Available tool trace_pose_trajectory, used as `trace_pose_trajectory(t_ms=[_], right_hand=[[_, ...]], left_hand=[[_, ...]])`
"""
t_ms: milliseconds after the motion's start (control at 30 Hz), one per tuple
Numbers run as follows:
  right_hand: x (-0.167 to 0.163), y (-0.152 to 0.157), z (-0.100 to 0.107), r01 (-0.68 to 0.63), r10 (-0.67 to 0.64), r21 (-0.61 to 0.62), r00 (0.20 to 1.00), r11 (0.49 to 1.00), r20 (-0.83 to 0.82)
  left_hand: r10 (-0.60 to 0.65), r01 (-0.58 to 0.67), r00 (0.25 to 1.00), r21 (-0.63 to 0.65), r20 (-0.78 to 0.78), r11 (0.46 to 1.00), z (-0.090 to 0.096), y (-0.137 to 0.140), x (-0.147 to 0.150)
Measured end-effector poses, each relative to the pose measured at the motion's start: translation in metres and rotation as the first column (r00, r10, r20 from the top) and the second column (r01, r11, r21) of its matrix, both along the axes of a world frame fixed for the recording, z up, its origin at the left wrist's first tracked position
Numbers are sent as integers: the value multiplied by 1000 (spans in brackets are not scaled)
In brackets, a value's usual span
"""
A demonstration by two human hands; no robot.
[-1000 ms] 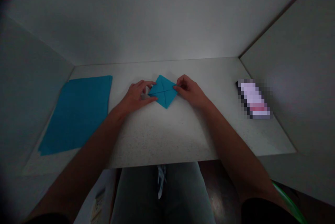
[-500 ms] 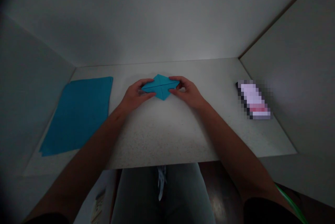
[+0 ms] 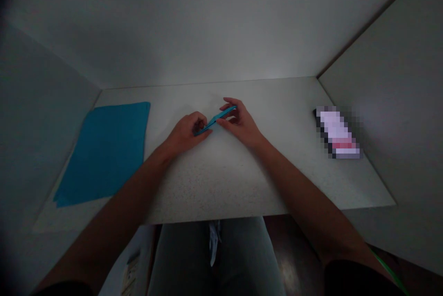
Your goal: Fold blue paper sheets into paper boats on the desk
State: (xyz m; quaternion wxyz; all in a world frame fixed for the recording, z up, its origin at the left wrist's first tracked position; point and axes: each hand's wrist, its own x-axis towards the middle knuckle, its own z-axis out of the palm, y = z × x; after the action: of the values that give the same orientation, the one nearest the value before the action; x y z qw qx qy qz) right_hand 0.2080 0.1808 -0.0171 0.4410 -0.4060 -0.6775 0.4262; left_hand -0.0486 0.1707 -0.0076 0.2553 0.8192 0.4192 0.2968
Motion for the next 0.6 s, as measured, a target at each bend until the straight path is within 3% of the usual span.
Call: trace_pose_trajectory(t_ms=[100, 600], right_hand=[[-6, -3, -1, -42, 42, 1, 999, 999, 9], [-4, -6, 3, -125, 105, 115, 981, 985, 166]], left_hand=[[-47, 46, 998, -15, -34, 999, 0, -3, 1], [-80, 94, 989, -108, 125, 990, -1, 2, -2]])
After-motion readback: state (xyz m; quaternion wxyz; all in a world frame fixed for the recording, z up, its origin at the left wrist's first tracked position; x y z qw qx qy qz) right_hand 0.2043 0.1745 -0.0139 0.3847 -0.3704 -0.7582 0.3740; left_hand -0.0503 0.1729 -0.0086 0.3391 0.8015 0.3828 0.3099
